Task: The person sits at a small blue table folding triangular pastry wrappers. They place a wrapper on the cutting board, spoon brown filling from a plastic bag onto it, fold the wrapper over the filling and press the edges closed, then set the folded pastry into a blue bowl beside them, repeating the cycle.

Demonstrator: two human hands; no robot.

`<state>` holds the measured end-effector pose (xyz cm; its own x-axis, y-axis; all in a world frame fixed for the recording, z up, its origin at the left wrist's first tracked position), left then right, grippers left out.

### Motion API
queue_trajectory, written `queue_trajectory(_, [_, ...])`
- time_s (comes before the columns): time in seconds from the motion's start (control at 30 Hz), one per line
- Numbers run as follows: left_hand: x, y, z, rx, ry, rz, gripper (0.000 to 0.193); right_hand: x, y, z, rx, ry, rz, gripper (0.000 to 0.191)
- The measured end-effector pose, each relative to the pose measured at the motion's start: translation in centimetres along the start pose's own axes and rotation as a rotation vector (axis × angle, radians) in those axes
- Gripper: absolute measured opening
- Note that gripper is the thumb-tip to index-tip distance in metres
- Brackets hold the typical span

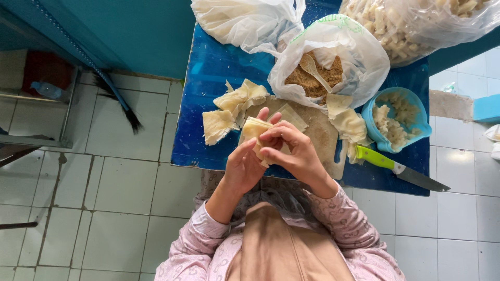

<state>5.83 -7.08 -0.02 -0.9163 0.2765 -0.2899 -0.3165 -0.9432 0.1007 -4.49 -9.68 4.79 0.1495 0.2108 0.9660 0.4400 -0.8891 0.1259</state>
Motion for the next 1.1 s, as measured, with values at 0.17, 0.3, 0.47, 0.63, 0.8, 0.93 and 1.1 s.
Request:
queue_trajectory(0.17, [0.1,0.2,0.0,-0.019,0.083,0.0,0.083,-0.6,-0.4,-0.1,-0.086,-0.144,-0.088,0.016])
queue_trajectory(0.3, [0.5,0.4,-0.2,-0.057,0.064,-0.015,0.076,-3.1,-0.2,-1.0,-0.104,0.141,0.039,0.009])
queue_trajectory(0.47, [0.1,0.3,-1.5,-0.132,-0.059,0.09,0.062,-5.9,0.1,-2.1,-0.171,0.838,0.2,0.007])
queue_trajectory(0.63, [-0.7,-1.1,-4.5,-0.358,0.116,0.237,0.046,-7.0,-0.2,-3.5,-0.29,1.102,0.333,0.013])
queue_trajectory(0.8, [-0.5,-1.3,-4.5,-0.372,0.423,0.17,0.028,-3.6,-1.2,-5.0,-0.407,0.541,0.029,0.007])
queue_trajectory(0.93, [1.0,-1.0,-3.7,-0.402,0.355,-0.051,0.031,2.7,-3.0,-2.5,-0.267,-0.342,-0.351,0.012])
queue_trajectory(1.1, [1.0,-0.7,-2.3,-0.32,0.306,-0.048,0.031,3.6,-3.9,-2.7,-0.183,-0.334,-0.371,0.022])
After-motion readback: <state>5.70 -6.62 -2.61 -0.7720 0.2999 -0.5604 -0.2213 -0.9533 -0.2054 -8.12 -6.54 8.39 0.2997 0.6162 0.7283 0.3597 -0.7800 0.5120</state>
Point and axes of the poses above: each hand's wrist, its own y-axis towards the middle knuckle, its own z-axis out of the palm, x = y × z, the point moved 7 cm from there along y, towards the middle knuckle, and after that the axes turned 1 degree about x, right-handed, at the moved point
